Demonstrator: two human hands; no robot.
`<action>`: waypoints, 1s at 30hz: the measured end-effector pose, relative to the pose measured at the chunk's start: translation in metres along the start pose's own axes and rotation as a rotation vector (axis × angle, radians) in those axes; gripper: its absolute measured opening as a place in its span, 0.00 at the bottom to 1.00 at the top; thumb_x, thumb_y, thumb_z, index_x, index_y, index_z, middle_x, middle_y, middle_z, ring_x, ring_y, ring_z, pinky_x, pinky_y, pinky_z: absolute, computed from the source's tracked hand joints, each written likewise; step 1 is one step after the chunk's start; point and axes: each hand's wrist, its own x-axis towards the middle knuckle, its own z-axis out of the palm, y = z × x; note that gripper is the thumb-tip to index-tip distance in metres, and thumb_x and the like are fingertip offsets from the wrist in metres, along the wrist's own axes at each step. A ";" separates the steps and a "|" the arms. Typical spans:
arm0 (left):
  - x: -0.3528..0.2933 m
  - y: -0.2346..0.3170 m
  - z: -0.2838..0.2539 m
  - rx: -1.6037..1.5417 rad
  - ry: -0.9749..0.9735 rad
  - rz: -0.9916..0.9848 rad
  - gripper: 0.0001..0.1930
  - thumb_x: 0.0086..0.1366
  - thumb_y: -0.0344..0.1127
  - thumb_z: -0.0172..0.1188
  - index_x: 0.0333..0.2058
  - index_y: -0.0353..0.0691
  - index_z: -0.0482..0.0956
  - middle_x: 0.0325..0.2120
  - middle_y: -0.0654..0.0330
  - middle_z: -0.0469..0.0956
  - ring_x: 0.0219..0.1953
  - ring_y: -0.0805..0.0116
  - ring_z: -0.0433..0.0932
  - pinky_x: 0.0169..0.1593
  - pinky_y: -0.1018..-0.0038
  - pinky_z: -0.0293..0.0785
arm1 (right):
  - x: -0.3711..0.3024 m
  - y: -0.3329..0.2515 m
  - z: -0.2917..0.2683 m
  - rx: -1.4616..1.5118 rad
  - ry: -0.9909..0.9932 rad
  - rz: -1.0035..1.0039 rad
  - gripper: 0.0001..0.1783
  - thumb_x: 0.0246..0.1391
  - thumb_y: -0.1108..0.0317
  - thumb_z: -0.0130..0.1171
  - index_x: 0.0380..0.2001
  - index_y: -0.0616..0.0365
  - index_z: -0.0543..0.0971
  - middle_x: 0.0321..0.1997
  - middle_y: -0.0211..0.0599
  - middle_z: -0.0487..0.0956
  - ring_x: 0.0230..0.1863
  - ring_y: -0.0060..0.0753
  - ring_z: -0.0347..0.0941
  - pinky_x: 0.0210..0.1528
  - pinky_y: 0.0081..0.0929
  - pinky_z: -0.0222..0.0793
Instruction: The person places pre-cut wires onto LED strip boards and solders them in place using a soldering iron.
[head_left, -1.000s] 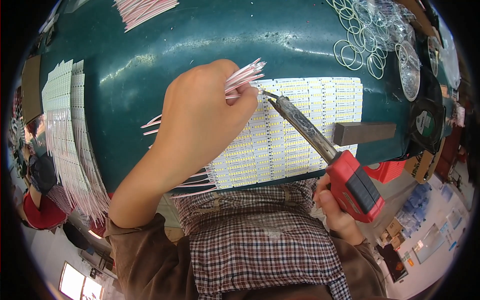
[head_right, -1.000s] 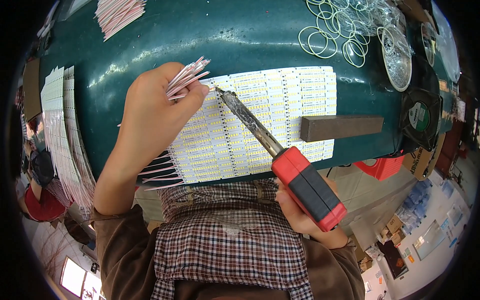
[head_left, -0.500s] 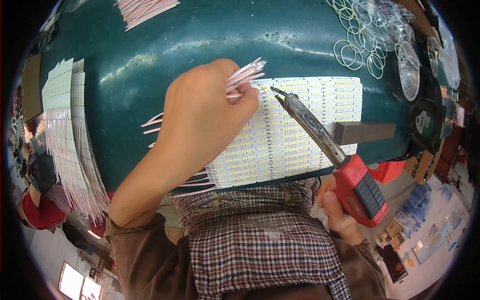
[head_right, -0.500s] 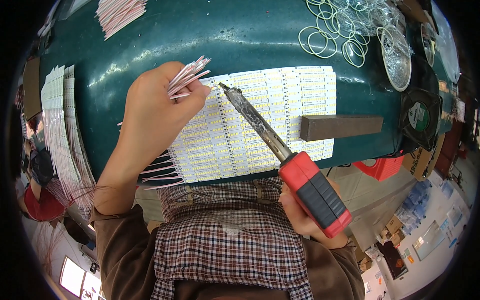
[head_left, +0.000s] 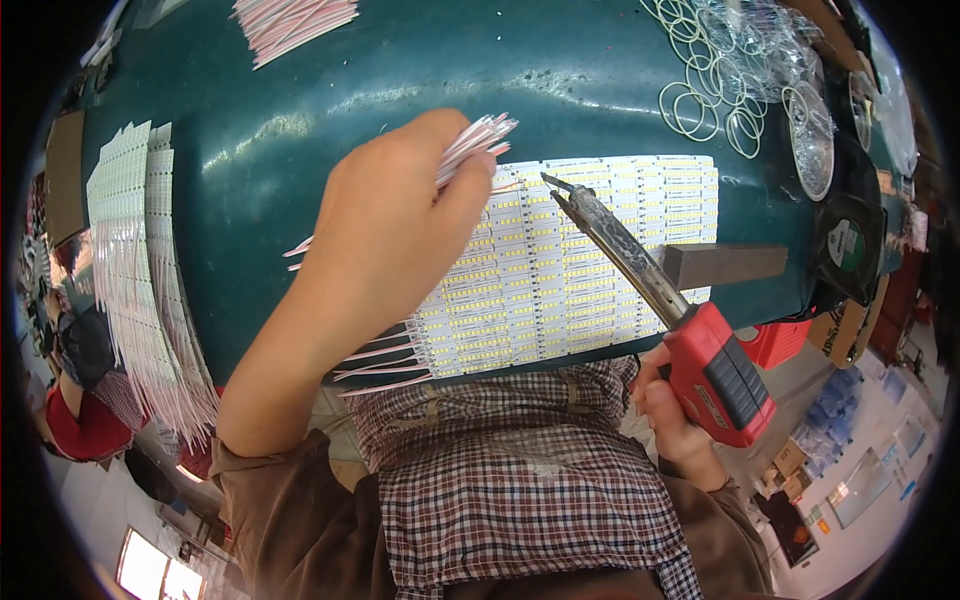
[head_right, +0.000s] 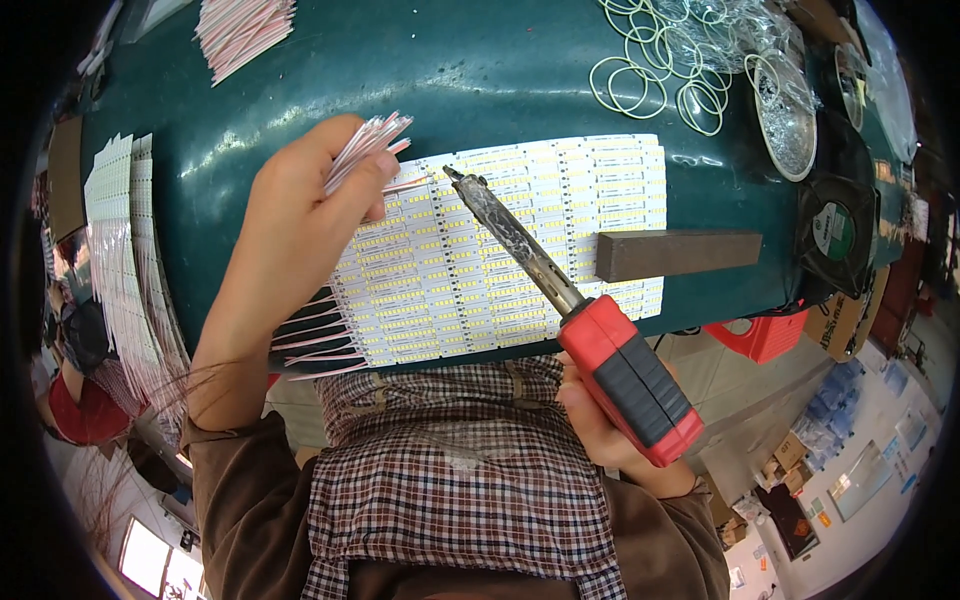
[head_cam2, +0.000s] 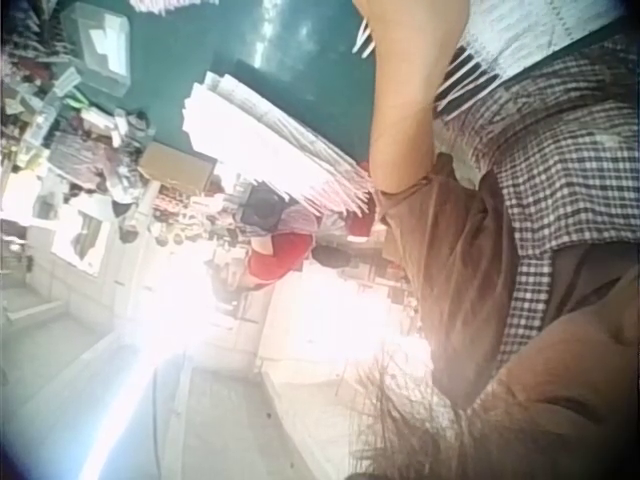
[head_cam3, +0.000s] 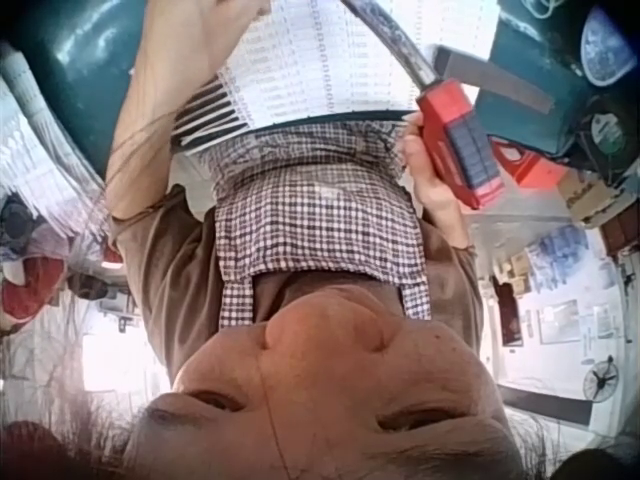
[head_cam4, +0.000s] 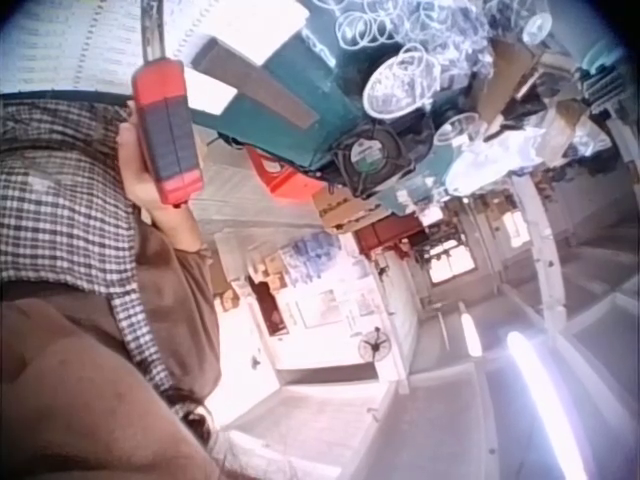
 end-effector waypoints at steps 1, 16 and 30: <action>-0.001 -0.001 -0.003 -0.003 0.004 0.015 0.11 0.69 0.35 0.57 0.40 0.32 0.79 0.22 0.63 0.76 0.25 0.79 0.71 0.29 0.79 0.66 | -0.001 0.000 -0.001 0.002 -0.001 -0.002 0.20 0.59 0.55 0.62 0.44 0.61 0.73 0.25 0.31 0.74 0.19 0.16 0.64 0.21 0.17 0.60; -0.006 0.019 -0.022 -0.032 0.049 -0.084 0.06 0.64 0.29 0.62 0.36 0.32 0.78 0.26 0.68 0.76 0.29 0.83 0.70 0.33 0.82 0.67 | -0.005 0.012 -0.002 0.046 -0.001 -0.083 0.19 0.62 0.60 0.60 0.49 0.59 0.71 0.26 0.32 0.73 0.23 0.18 0.66 0.23 0.18 0.62; -0.005 0.019 -0.010 -0.071 0.073 -0.066 0.10 0.61 0.33 0.63 0.31 0.31 0.76 0.23 0.58 0.75 0.25 0.72 0.72 0.29 0.73 0.68 | -0.004 0.004 -0.004 0.085 0.034 -0.002 0.14 0.52 0.73 0.66 0.43 0.65 0.82 0.28 0.35 0.82 0.29 0.32 0.80 0.34 0.26 0.75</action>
